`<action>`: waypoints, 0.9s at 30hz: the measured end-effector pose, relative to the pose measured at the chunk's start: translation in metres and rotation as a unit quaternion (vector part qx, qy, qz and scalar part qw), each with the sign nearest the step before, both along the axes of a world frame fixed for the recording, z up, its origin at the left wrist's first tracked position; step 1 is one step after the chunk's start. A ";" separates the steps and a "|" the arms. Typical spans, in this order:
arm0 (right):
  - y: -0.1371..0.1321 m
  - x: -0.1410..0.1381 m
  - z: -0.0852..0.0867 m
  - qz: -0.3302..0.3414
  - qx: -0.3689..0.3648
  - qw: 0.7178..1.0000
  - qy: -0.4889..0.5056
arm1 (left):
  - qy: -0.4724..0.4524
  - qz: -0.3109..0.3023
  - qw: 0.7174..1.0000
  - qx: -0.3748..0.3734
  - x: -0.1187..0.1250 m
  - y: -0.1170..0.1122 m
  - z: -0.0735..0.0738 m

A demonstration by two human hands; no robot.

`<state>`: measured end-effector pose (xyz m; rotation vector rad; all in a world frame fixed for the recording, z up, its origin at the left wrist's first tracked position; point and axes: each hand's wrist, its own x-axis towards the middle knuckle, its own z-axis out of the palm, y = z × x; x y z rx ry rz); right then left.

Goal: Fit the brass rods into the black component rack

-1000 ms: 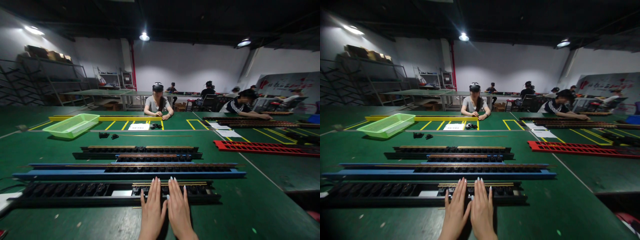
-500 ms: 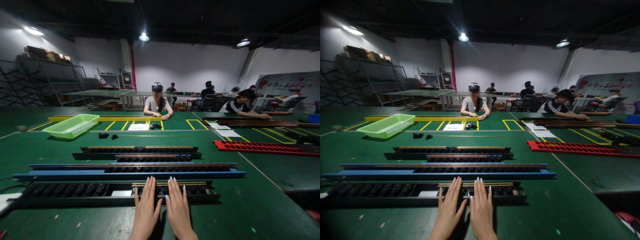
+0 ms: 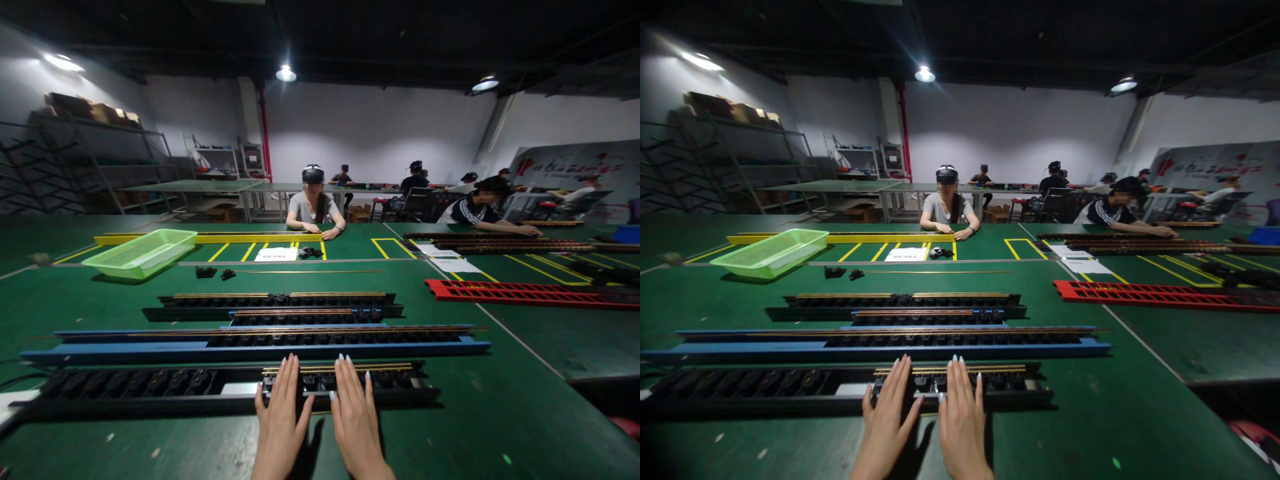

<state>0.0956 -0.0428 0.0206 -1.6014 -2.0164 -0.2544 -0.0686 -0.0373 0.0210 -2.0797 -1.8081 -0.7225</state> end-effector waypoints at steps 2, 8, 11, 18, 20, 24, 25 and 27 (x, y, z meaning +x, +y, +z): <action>0.000 0.000 -0.001 0.001 -0.001 1.000 -0.005 | -0.014 0.029 0.999 0.001 -0.005 0.000 -0.002; 0.001 0.000 -0.003 -0.001 -0.007 1.000 -0.011 | -0.028 0.058 0.998 0.000 -0.008 0.001 -0.009; 0.000 0.000 -0.003 0.000 -0.013 1.000 -0.008 | -0.035 0.055 0.998 -0.002 -0.008 0.001 -0.011; 0.000 0.000 -0.002 0.000 -0.008 1.000 0.003 | -0.091 0.044 0.994 -0.042 -0.019 -0.001 -0.004; 0.000 0.001 -0.002 0.002 -0.007 1.000 0.006 | -0.105 0.058 0.992 -0.039 -0.022 -0.002 -0.002; 0.000 0.001 -0.002 0.002 -0.004 1.000 0.005 | -0.096 0.064 0.993 -0.040 -0.024 -0.002 -0.004; 0.000 0.001 -0.002 0.001 -0.003 1.000 0.003 | -0.090 0.066 0.993 -0.038 -0.024 -0.002 -0.005; 0.001 0.001 -0.002 -0.002 -0.003 1.000 -0.003 | -0.081 0.072 0.994 -0.029 -0.023 -0.001 -0.006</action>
